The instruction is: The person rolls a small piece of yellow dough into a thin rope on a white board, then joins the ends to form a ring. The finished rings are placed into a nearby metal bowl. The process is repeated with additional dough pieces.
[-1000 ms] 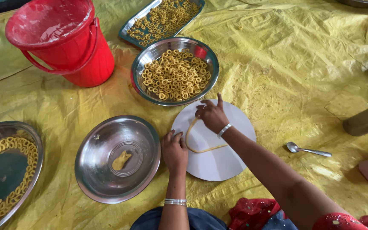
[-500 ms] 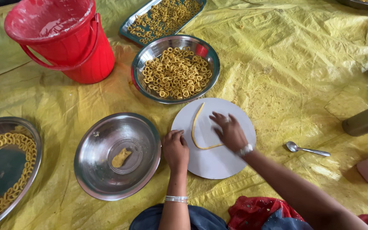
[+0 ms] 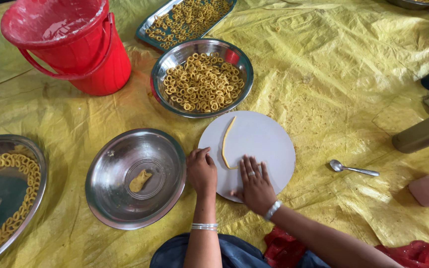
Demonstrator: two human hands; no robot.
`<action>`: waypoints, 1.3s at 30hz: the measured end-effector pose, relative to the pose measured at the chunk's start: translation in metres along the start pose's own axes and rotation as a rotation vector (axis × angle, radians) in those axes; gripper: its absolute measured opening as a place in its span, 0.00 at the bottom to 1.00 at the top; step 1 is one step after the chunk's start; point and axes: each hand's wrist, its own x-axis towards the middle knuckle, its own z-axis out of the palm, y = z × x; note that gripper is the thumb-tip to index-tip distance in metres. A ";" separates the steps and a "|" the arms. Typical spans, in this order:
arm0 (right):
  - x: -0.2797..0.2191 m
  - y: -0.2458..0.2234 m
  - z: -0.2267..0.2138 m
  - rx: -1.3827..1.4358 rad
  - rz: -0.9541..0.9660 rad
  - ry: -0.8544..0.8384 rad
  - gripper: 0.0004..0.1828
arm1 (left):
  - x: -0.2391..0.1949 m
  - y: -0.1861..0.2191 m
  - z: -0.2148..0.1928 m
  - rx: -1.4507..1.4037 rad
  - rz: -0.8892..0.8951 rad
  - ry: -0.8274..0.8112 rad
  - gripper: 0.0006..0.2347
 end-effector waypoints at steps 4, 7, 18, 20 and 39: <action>-0.023 -0.014 -0.011 -0.035 0.107 -0.373 0.59 | 0.000 0.000 0.001 0.021 0.021 -0.016 0.07; -0.003 -0.006 -0.010 0.009 0.146 -0.307 0.57 | -0.002 0.001 0.000 0.033 0.060 -0.022 0.08; -0.020 -0.013 -0.033 -0.062 0.166 -0.527 0.59 | -0.008 0.026 -0.008 0.153 0.204 -0.422 0.10; -0.022 -0.015 -0.034 -0.063 0.098 -0.392 0.61 | -0.006 0.024 -0.008 0.161 0.227 -0.376 0.09; 0.036 0.014 0.013 0.029 0.077 -0.100 0.58 | -0.001 0.019 -0.018 0.231 0.096 -0.230 0.06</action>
